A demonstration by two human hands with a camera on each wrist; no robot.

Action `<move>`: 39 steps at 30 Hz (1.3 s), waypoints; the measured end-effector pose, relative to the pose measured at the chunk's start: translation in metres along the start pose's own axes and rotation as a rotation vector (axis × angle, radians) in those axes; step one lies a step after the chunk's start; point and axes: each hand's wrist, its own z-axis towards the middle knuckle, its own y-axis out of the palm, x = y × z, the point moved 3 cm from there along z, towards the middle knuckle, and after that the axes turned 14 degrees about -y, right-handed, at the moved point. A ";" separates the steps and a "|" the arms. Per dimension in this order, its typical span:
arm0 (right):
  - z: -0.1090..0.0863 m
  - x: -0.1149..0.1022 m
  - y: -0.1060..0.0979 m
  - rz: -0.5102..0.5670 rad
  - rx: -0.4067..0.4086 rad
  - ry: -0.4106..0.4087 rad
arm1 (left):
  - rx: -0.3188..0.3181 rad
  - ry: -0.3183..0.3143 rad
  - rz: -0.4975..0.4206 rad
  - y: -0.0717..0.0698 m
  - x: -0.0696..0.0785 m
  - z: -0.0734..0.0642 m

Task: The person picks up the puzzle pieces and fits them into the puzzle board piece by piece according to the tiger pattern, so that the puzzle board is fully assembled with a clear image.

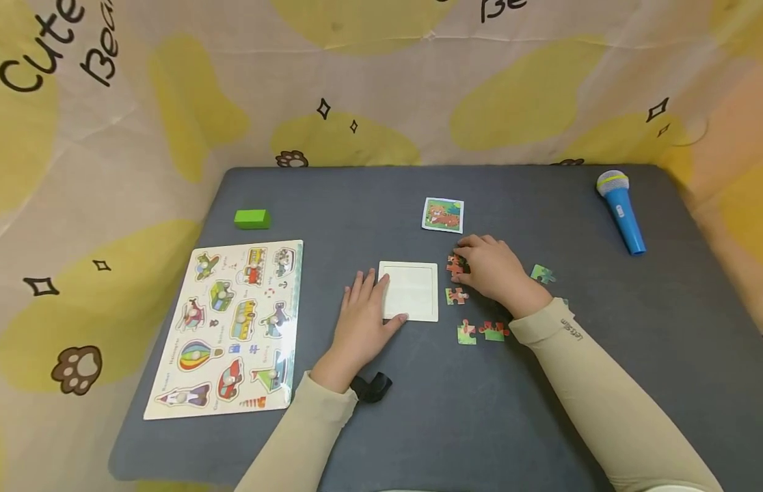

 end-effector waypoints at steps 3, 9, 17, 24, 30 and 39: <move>0.002 0.000 0.002 -0.004 0.005 0.008 | 0.030 0.019 0.006 0.005 0.000 -0.002; 0.003 -0.002 0.002 0.032 0.051 0.016 | 0.086 0.031 0.021 0.014 -0.002 -0.002; 0.006 -0.007 -0.001 0.256 0.150 0.016 | 0.111 0.033 -0.012 0.017 -0.006 -0.002; 0.021 -0.036 -0.003 0.499 0.186 0.001 | 0.112 0.028 0.013 0.019 -0.009 0.001; 0.036 -0.056 0.011 0.514 0.124 -0.008 | 0.105 0.029 0.033 0.018 -0.010 -0.001; 0.042 -0.064 0.018 0.447 0.135 -0.012 | 0.111 0.036 0.029 0.018 -0.010 0.000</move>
